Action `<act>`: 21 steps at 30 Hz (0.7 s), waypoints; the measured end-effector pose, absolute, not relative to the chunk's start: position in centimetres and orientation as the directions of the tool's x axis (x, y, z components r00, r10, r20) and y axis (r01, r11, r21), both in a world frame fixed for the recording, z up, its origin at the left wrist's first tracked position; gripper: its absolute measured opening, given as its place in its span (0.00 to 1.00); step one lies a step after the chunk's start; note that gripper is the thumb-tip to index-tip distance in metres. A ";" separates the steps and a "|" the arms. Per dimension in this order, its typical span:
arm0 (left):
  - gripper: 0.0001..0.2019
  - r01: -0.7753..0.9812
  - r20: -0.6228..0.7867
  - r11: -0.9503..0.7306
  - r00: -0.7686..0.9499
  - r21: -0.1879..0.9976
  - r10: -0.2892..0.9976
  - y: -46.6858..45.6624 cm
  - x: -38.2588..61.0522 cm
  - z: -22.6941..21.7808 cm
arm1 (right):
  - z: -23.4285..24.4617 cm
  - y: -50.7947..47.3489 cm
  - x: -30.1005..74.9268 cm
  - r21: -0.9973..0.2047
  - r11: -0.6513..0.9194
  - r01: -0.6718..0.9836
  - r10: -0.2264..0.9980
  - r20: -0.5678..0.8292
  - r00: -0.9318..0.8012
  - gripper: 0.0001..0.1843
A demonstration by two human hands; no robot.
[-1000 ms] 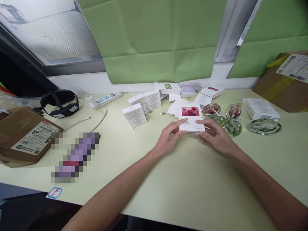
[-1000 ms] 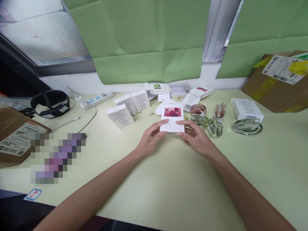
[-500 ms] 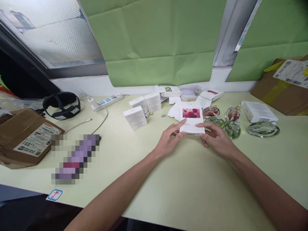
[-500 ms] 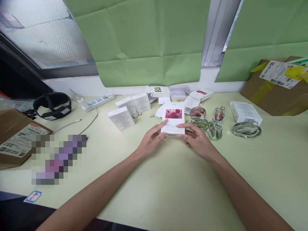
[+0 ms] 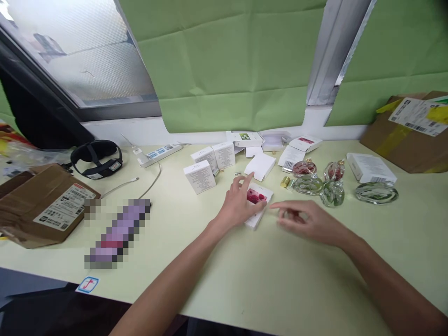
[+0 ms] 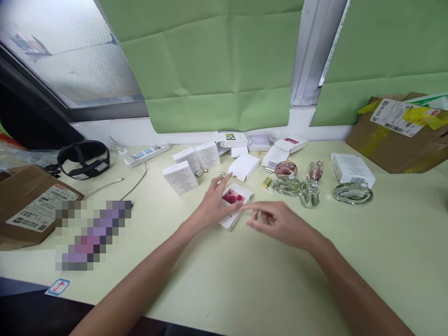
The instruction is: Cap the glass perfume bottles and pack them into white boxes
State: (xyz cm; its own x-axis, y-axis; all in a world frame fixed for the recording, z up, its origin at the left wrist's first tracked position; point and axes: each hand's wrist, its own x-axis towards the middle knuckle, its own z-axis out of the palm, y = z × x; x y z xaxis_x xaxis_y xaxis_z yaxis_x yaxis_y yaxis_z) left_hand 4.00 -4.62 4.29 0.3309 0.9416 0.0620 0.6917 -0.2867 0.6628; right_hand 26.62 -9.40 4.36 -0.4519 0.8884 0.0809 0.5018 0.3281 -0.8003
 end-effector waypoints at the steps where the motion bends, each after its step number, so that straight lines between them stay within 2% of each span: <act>1: 0.41 0.722 0.014 -0.289 0.361 0.629 0.932 -4.7 3.9 4.6 | 5.3 -9.3 27.4 -0.805 0.324 0.497 0.925 0.161 -0.343 0.18; 2: 0.40 0.744 -0.022 -0.295 0.384 0.600 0.923 -4.8 3.7 4.8 | 6.4 -9.0 28.2 -0.810 0.319 0.492 0.947 0.254 -0.195 0.15; 4: 0.39 0.780 -0.058 -0.315 0.408 0.541 0.911 -4.9 3.1 5.4 | 8.3 -8.0 30.4 -0.822 0.293 0.488 0.915 0.389 0.106 0.15; 5: 0.39 0.799 -0.067 -0.324 0.411 0.506 0.909 -4.9 2.7 5.6 | 9.1 -7.2 31.5 -0.816 0.275 0.508 0.884 0.422 0.200 0.16; 7: 0.38 0.838 -0.084 -0.345 0.416 0.422 0.906 -4.6 1.5 6.3 | 10.1 -5.3 34.0 -0.774 0.198 0.602 0.875 0.416 0.248 0.17; 9: 0.36 0.863 -0.108 -0.366 0.425 0.349 0.899 -4.0 0.2 7.1 | 10.1 -3.0 36.2 -0.667 0.089 0.740 0.914 0.350 0.206 0.21; 11: 0.31 0.875 -0.117 -0.369 0.421 0.312 0.899 -3.1 -0.8 8.3 | 9.4 -0.8 37.8 -0.605 0.031 0.796 0.960 0.239 0.144 0.29; 14: 0.24 0.906 -0.103 -0.347 0.380 0.241 0.919 -1.0 -1.2 10.7 | 7.7 1.8 38.7 -0.597 0.016 0.802 0.985 0.146 0.090 0.38; 17: 0.19 0.937 -0.124 -0.349 0.346 0.003 0.930 1.9 -0.1 12.8 | 6.4 3.2 38.6 -0.602 0.024 0.798 0.996 0.082 0.032 0.44; 21: 0.15 0.937 -0.214 -0.332 0.304 -0.107 0.928 5.6 2.1 12.6 | 5.5 4.2 38.2 -0.612 0.063 0.788 0.998 0.057 -0.036 0.43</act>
